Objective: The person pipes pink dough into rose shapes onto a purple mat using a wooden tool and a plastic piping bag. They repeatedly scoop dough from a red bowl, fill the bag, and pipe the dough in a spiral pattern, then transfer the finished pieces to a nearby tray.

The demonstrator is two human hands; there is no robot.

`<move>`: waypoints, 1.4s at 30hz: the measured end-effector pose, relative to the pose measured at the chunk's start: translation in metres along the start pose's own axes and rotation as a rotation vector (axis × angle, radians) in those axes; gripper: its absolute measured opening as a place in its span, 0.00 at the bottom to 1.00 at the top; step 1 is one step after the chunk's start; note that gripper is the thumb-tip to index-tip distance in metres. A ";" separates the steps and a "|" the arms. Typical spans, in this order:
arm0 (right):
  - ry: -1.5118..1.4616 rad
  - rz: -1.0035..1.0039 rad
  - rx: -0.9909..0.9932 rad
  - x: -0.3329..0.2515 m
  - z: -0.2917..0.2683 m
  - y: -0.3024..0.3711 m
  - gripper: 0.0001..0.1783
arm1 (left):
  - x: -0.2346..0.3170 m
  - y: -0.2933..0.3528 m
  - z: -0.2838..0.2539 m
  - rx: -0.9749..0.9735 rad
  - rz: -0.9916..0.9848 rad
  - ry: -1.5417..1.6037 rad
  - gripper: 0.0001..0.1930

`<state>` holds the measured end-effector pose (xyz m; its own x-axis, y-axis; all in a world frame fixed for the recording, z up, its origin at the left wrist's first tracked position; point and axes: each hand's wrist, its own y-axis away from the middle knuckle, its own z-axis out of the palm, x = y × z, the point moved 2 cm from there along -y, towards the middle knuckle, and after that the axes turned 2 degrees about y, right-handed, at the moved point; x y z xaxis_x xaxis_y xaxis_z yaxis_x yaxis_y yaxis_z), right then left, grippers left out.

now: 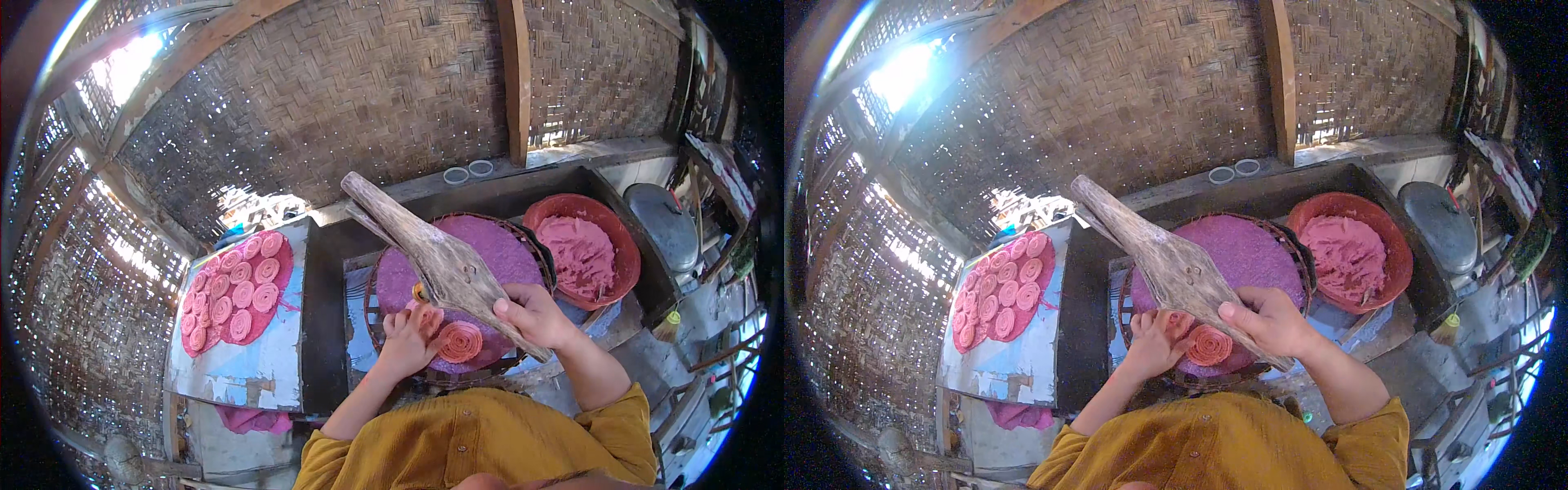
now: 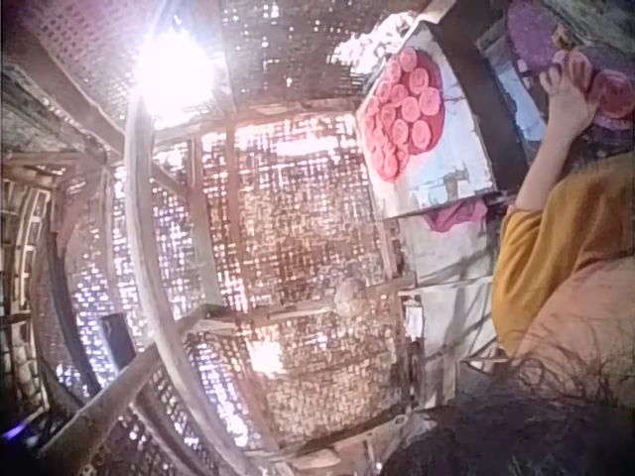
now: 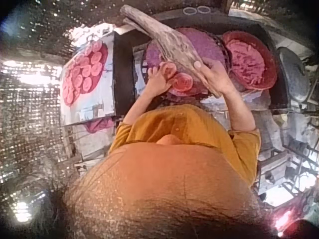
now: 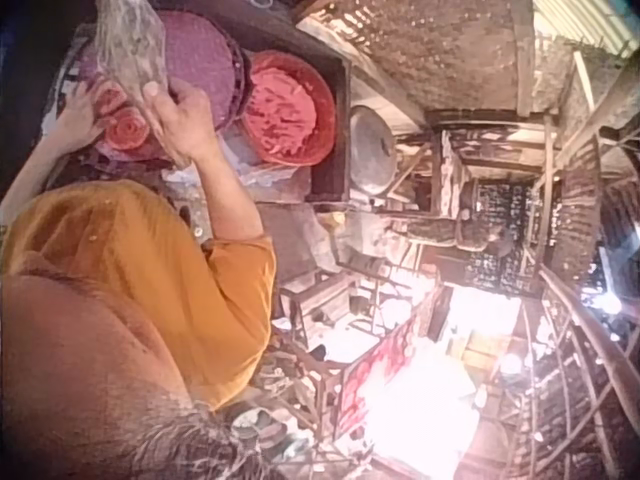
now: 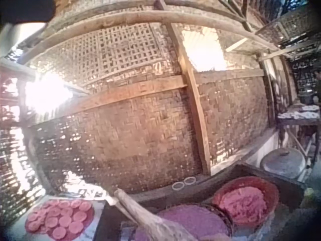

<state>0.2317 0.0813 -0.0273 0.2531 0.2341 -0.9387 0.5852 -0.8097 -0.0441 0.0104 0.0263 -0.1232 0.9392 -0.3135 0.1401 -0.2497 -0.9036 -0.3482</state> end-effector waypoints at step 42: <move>0.260 -0.217 0.741 -0.122 0.037 0.139 0.40 | 0.057 -0.036 -0.140 -0.092 0.800 0.391 0.09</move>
<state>0.2537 -0.0795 0.0680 0.4166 0.4704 -0.7779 0.0032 -0.8565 -0.5162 0.0401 -0.0003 0.0272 0.3325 -0.9220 0.1984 -0.8294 -0.3860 -0.4039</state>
